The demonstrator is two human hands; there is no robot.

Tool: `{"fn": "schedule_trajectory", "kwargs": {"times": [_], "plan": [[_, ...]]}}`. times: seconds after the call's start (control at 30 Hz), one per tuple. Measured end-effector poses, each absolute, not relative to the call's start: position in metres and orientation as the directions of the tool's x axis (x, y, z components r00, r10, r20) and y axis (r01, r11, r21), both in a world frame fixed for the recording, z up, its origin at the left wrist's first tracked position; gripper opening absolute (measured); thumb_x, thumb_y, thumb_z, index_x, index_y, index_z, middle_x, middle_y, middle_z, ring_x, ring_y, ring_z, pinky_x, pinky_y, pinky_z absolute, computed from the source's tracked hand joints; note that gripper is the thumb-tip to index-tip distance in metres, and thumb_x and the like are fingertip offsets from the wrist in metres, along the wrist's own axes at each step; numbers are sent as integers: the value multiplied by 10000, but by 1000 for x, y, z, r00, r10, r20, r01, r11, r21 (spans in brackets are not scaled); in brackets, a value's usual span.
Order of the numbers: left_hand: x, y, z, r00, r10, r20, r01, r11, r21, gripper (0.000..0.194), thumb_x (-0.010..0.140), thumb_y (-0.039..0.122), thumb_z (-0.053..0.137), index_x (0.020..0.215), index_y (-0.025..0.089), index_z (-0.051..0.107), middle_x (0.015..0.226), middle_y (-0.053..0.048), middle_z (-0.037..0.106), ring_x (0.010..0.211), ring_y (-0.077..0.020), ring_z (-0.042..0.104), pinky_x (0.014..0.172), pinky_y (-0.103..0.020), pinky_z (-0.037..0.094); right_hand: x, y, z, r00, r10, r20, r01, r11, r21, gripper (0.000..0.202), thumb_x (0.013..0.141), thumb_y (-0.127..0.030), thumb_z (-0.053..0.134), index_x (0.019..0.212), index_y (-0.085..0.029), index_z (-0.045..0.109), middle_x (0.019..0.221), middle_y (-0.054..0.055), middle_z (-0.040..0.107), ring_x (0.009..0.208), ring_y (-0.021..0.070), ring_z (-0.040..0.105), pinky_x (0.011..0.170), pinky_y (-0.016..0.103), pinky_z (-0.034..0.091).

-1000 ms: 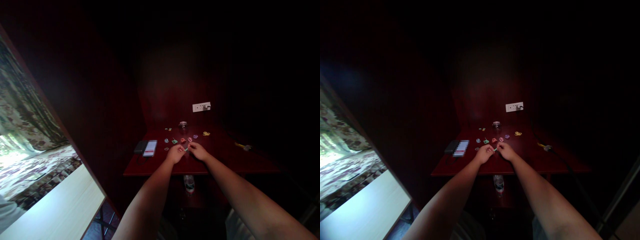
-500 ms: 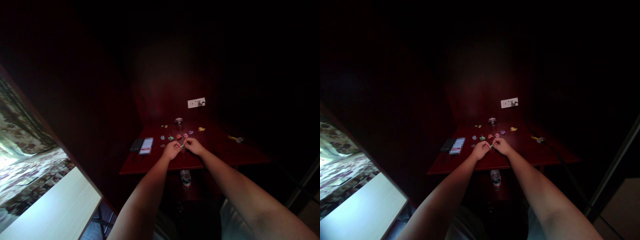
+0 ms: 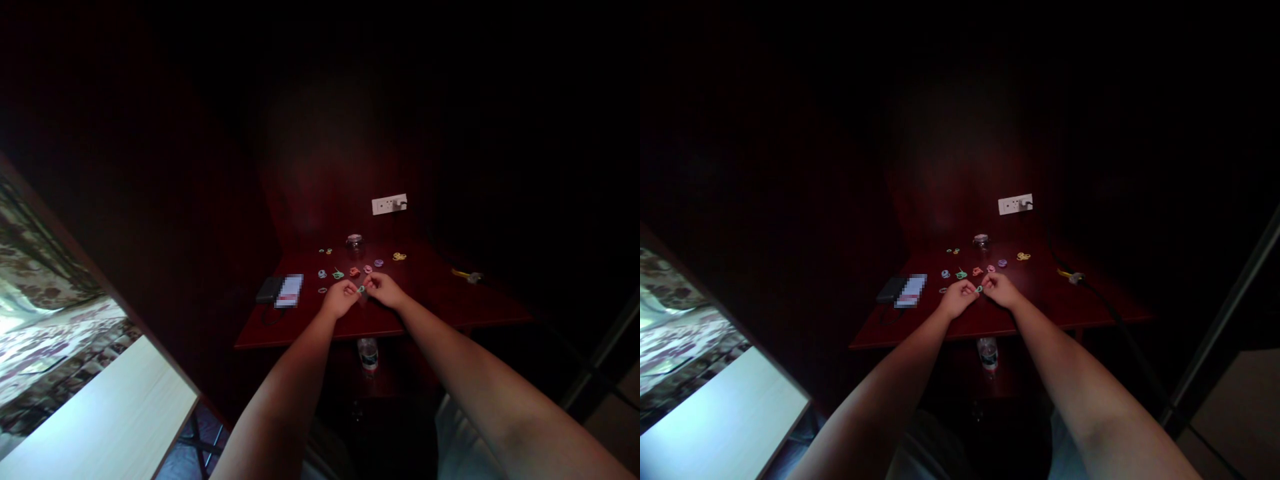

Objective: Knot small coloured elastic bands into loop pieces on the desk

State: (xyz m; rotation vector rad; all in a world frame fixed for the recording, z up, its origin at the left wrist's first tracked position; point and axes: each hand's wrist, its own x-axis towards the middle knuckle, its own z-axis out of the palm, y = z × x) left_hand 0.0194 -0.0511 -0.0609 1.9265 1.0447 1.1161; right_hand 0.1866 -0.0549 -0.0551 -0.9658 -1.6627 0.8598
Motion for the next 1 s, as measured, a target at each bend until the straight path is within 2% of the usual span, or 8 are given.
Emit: {"fn": "schedule_trajectory", "kwargs": {"times": [0.43,0.7,1.0], "plan": [[19,-53,-57,331,881,338,324,-443,836,145,648,226,628,701,114,554,587,14,528,534,-69,471,504,-174,368,187,-61,-50,-240,890,388,262,444,-857,275,656,-405,600,617,-137,557,515,-19,511,482,85,421,479,217,321],[20,-54,-56,295,887,354,331,-443,833,134,654,213,631,691,109,554,580,14,522,538,-64,467,509,-167,363,187,-59,-52,-225,893,390,270,441,-856,270,636,-400,612,641,-135,561,502,-30,488,466,80,394,470,216,310],[20,-51,-61,308,883,355,333,-449,829,186,643,250,655,726,110,564,616,-8,568,558,-80,510,531,-188,401,189,-55,-57,-216,883,417,312,467,-827,175,660,-311,556,657,-136,564,533,-24,500,482,85,407,482,213,319]]}}
